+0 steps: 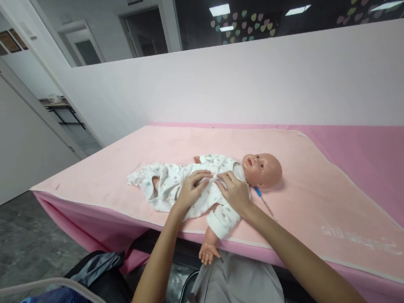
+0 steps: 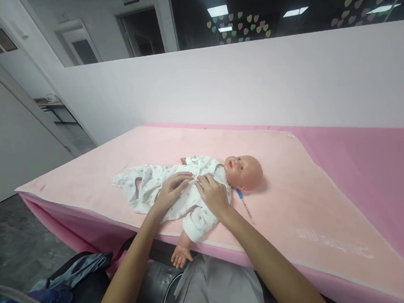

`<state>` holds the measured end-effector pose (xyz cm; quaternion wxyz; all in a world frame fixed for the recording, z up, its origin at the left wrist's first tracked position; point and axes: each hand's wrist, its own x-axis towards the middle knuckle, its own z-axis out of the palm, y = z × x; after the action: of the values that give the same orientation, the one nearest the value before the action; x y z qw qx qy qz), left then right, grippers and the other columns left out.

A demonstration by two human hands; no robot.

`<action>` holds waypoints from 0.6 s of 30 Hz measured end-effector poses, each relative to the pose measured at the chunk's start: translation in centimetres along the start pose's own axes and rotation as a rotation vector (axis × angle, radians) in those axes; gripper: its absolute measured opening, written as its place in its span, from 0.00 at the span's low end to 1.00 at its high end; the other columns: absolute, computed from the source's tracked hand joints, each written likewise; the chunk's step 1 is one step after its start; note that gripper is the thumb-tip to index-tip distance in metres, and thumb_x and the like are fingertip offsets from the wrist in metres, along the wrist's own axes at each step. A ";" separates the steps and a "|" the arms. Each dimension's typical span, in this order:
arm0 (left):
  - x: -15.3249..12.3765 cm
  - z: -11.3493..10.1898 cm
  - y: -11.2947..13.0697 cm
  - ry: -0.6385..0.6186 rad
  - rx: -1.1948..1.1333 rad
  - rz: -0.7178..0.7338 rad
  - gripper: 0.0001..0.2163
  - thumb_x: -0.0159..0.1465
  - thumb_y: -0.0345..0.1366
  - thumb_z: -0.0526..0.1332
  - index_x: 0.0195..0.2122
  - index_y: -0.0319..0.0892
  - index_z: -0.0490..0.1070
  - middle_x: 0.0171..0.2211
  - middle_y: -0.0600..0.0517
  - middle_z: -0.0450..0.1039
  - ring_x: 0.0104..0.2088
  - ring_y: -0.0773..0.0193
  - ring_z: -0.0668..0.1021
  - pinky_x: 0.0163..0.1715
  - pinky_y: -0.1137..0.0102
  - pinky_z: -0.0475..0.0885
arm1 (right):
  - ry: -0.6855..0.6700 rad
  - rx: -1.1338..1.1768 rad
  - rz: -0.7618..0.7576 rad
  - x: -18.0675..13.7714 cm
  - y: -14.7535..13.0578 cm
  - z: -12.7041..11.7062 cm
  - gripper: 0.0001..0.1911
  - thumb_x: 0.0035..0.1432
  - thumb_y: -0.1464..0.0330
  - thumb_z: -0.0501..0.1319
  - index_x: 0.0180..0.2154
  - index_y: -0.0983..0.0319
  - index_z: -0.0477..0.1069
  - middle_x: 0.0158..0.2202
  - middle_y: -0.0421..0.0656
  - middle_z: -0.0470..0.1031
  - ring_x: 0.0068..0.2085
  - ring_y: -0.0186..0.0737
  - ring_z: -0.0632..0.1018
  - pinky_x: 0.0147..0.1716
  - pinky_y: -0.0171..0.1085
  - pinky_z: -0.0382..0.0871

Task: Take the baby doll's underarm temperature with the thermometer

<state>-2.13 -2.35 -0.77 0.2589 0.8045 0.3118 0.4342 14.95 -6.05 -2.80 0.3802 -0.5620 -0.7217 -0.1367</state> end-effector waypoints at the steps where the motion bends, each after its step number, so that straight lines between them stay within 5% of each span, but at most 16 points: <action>1: -0.4 -0.4 0.1 -0.002 0.014 -0.008 0.11 0.63 0.39 0.55 0.41 0.44 0.74 0.45 0.48 0.72 0.48 0.59 0.72 0.50 0.62 0.66 | -0.006 -0.007 0.005 0.0 0.0 -0.1 0.12 0.63 0.62 0.51 0.40 0.58 0.71 0.36 0.40 0.73 0.31 0.31 0.74 0.25 0.30 0.58; 5: -2.2 -1.7 0.3 0.003 0.113 -0.036 0.11 0.61 0.39 0.57 0.43 0.45 0.73 0.46 0.48 0.71 0.48 0.58 0.72 0.49 0.62 0.67 | -0.016 0.005 -0.003 0.3 -0.6 -0.6 0.12 0.62 0.63 0.51 0.41 0.59 0.70 0.39 0.42 0.73 0.31 0.32 0.74 0.25 0.31 0.58; 10: -2.8 -1.9 0.1 0.032 0.139 -0.019 0.11 0.60 0.39 0.58 0.43 0.45 0.73 0.46 0.48 0.72 0.47 0.58 0.73 0.48 0.62 0.68 | -0.120 0.024 -0.190 1.2 -2.6 -0.9 0.15 0.59 0.65 0.52 0.47 0.59 0.67 0.47 0.44 0.70 0.33 0.34 0.75 0.25 0.32 0.59; 18: -2.9 -2.0 -0.3 0.016 0.072 -0.047 0.12 0.58 0.36 0.61 0.44 0.46 0.74 0.47 0.48 0.72 0.48 0.58 0.73 0.51 0.62 0.67 | -0.169 0.028 -0.172 1.2 -3.2 0.4 0.08 0.59 0.67 0.51 0.37 0.61 0.68 0.40 0.42 0.71 0.30 0.33 0.73 0.24 0.33 0.57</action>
<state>-5.17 -3.98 -1.59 0.2375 0.8023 0.3482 0.4227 11.73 -5.98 -1.45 0.3126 -0.5022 -0.7986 -0.1110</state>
